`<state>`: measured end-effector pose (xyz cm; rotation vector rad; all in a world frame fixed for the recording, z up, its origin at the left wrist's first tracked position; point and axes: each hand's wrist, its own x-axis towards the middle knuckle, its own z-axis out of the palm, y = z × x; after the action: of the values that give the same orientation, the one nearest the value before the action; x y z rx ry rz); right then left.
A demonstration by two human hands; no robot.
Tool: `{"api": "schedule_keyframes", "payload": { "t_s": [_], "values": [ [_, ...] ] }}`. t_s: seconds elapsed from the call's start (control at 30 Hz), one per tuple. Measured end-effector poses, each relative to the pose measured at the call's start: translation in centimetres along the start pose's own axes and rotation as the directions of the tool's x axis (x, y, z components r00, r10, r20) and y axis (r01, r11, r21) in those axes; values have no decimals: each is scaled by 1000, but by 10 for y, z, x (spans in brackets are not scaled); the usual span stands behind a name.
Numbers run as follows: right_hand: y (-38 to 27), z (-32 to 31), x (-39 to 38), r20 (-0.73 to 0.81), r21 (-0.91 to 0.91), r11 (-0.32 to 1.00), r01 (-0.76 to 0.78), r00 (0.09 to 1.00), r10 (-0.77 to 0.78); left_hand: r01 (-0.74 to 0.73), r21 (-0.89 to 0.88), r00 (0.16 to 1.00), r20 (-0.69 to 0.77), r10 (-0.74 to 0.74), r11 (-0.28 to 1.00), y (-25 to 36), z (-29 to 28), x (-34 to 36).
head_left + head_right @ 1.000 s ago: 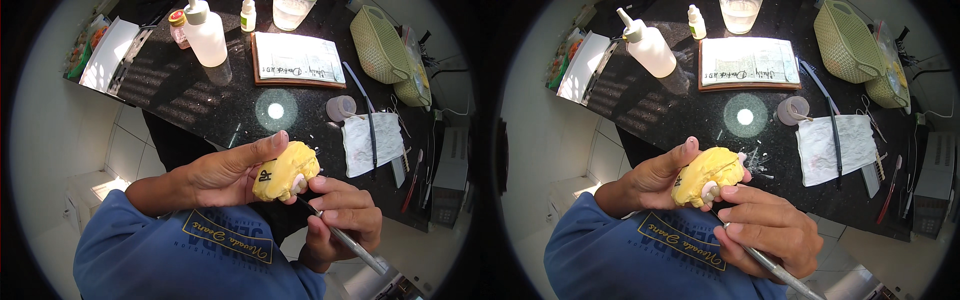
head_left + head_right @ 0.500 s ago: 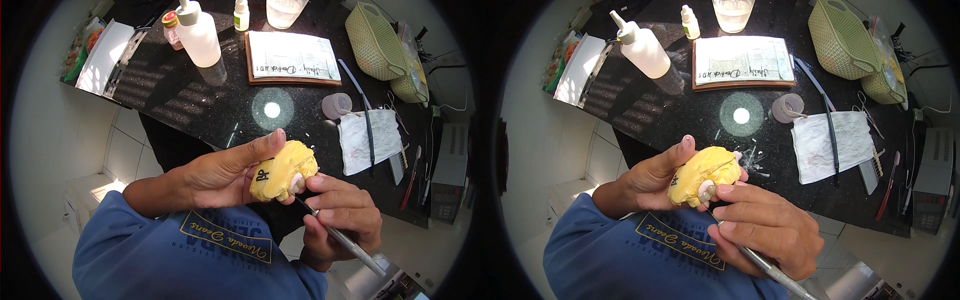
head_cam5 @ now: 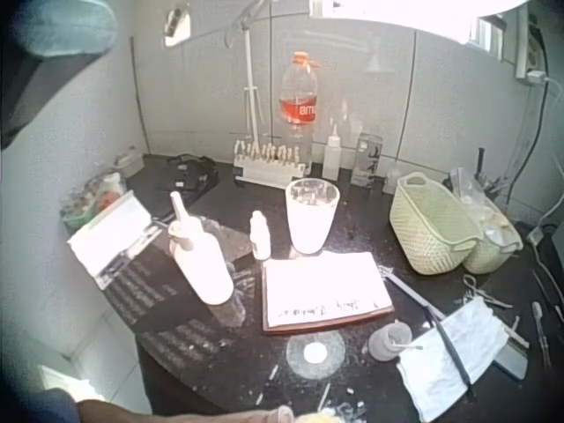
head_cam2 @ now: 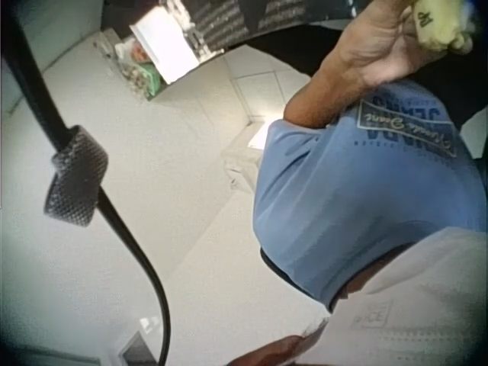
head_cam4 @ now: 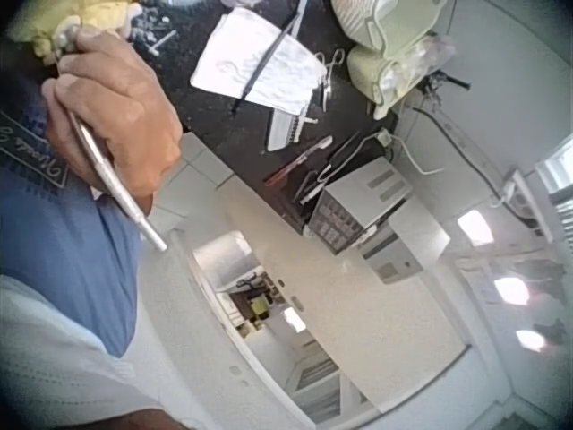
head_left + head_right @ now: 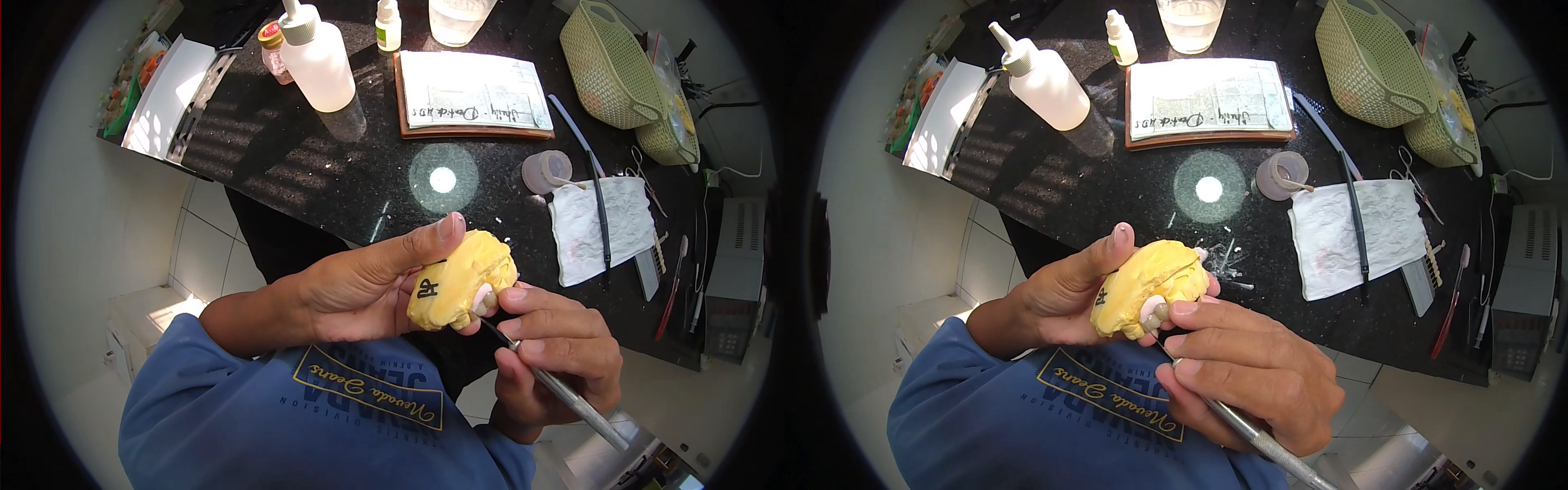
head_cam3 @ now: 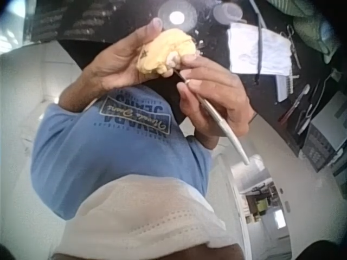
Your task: Applying and sculpting pink dental modeling wax to a yellow dental arch plaster cast to construct a prosthetic gingival matrix.
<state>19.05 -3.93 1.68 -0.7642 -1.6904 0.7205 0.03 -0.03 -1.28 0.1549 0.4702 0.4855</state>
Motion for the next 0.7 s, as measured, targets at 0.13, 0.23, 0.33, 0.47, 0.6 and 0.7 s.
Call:
{"api": "schedule_keyframes", "payload": {
  "t_s": [0.13, 0.23, 0.33, 0.47, 0.6, 0.7],
  "values": [
    [0, 2, 0, -13, 1, 1000, 1, 1000, -1, -10, -128, 1000, 1, 10, 992, 0, 3, 1],
    [1, 2, -1, -30, 4, 1000, -5, 1000, 5, -3, -125, 1000, 0, 3, 992, -1, 2, 1],
    [1, 2, -1, -29, 19, 1000, -17, 999, 18, -5, -119, 1000, 1, 5, 993, 0, 1, 1],
    [1, 2, -2, -26, 26, 1000, -8, 1000, 9, -6, -2, 1000, 14, 6, 1000, -1, -2, 0],
    [1, 3, -3, -39, 29, 999, -15, 999, 16, -14, -7, 1000, 14, 14, 1000, -1, -2, 0],
    [1, 2, -3, -36, 28, 999, -15, 999, 16, -9, -140, 1000, 5, 10, 990, -1, 1, 0]
  ]
}}
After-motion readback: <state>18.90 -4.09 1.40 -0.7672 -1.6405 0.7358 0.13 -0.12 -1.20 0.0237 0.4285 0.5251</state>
